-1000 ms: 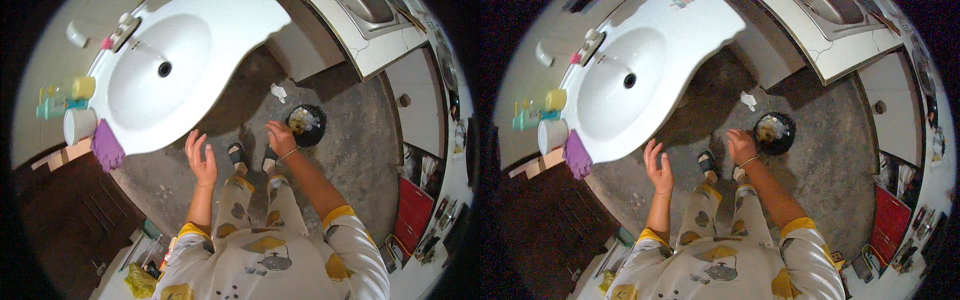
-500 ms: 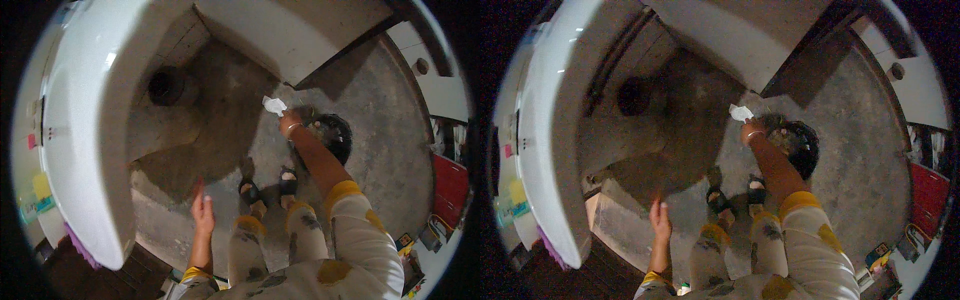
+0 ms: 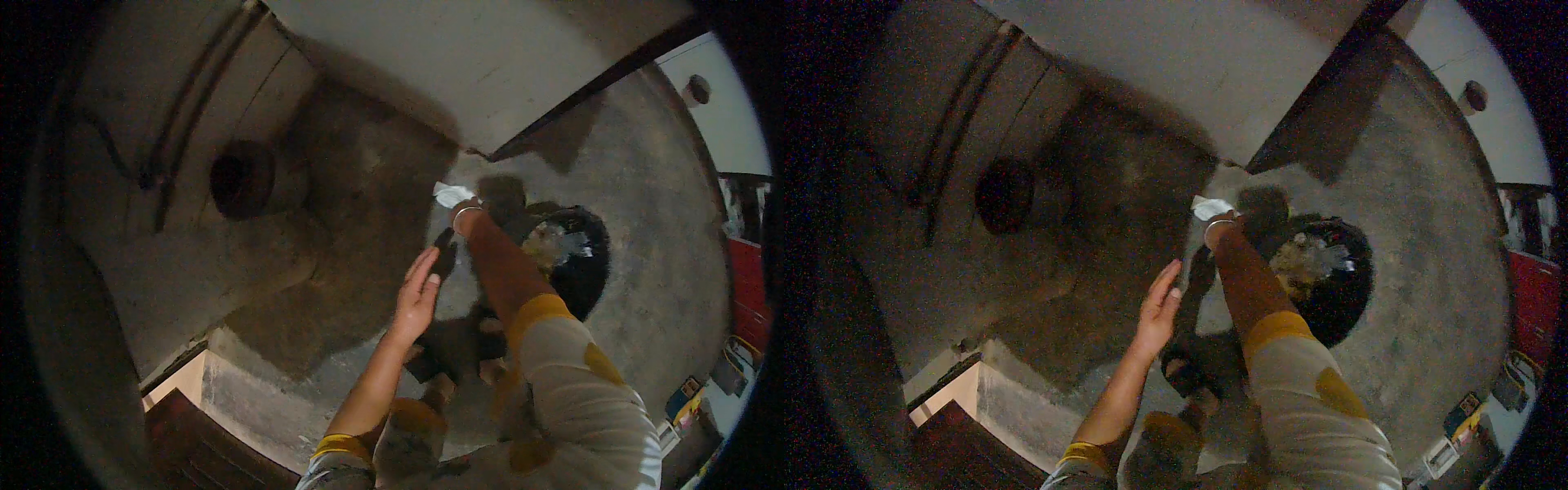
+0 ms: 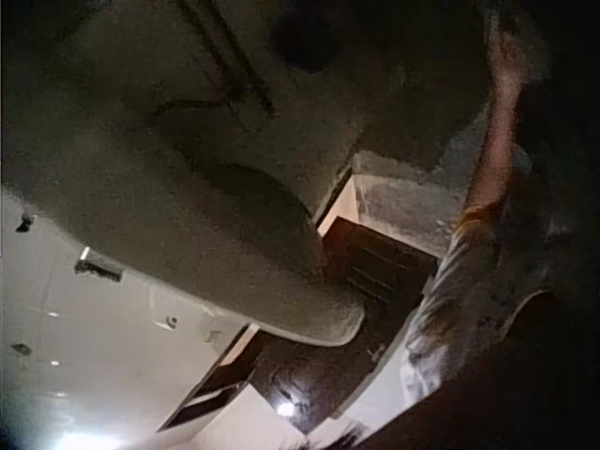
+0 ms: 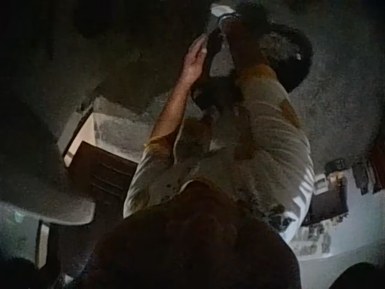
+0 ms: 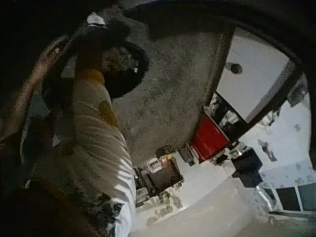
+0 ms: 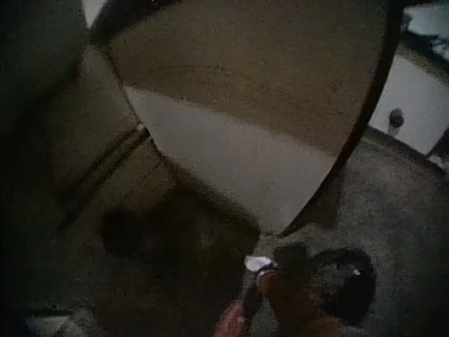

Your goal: The person wets a purple cloth at a sink, then moves to a dining area to wipe the seat and backrest of a white plastic chair. The person uses the cloth to clean the chair's surfaces thoroughly.

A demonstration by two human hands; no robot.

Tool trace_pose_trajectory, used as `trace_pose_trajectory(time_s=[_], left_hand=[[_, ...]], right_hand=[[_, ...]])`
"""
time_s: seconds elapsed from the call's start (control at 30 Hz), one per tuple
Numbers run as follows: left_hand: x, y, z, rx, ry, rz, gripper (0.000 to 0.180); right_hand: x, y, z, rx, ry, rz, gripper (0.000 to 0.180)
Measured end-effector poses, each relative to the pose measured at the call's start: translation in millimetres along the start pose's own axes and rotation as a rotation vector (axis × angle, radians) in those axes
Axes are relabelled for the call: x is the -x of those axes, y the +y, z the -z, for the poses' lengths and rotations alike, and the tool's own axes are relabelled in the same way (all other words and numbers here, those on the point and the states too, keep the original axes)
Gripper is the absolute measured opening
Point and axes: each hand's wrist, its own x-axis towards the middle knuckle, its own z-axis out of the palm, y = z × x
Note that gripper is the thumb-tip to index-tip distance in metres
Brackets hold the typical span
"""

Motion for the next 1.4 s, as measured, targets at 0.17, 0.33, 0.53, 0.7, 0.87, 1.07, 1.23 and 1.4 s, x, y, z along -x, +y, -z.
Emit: trace_pose_trajectory(time_s=[0.17, 0.33, 0.53, 0.7, 0.87, 1.07, 1.23, 1.4], left_hand=[[13.6, 40.4, 0.2, 0.229, 0.265, 0.295, 0.034], [39.0, 129.6, 7.5, 0.464, 0.321, 0.396, 0.035], [87.1, 232.9, 25.7, 0.374, 0.248, 0.434, 0.036], [134.4, 405.0, 63.7, 0.484, 0.075, 0.407, 0.05], [164.7, 537.3, 135.6, 0.919, 0.343, 0.249, 0.036], [204.2, 517.3, 227.0, 1.015, 0.568, 0.014, 0.026], [217.7, 455.1, 289.1, 1.153, 0.531, 0.093, 0.029], [216.1, 418.4, 373.0, 1.017, 0.613, 0.188, 0.025]], right_hand=[[190.3, 3.6, 102.2, -0.269, 0.316, 0.258, 0.029], [366.4, 81.8, 116.5, -1.194, 0.492, 0.412, 0.023], [496.8, 113.3, 170.7, -1.094, 0.557, 0.576, 0.026], [643.0, 50.5, 281.0, -1.514, 0.12, 0.705, 0.027], [727.3, -38.7, 347.2, -1.138, 0.242, 1.074, 0.02], [706.7, -157.9, 349.0, -1.734, -0.164, 0.919, 0.029], [653.2, -244.0, 330.5, -1.55, -0.969, 0.795, 0.048], [637.7, -320.2, 347.7, -1.421, -0.782, 0.703, 0.032]])
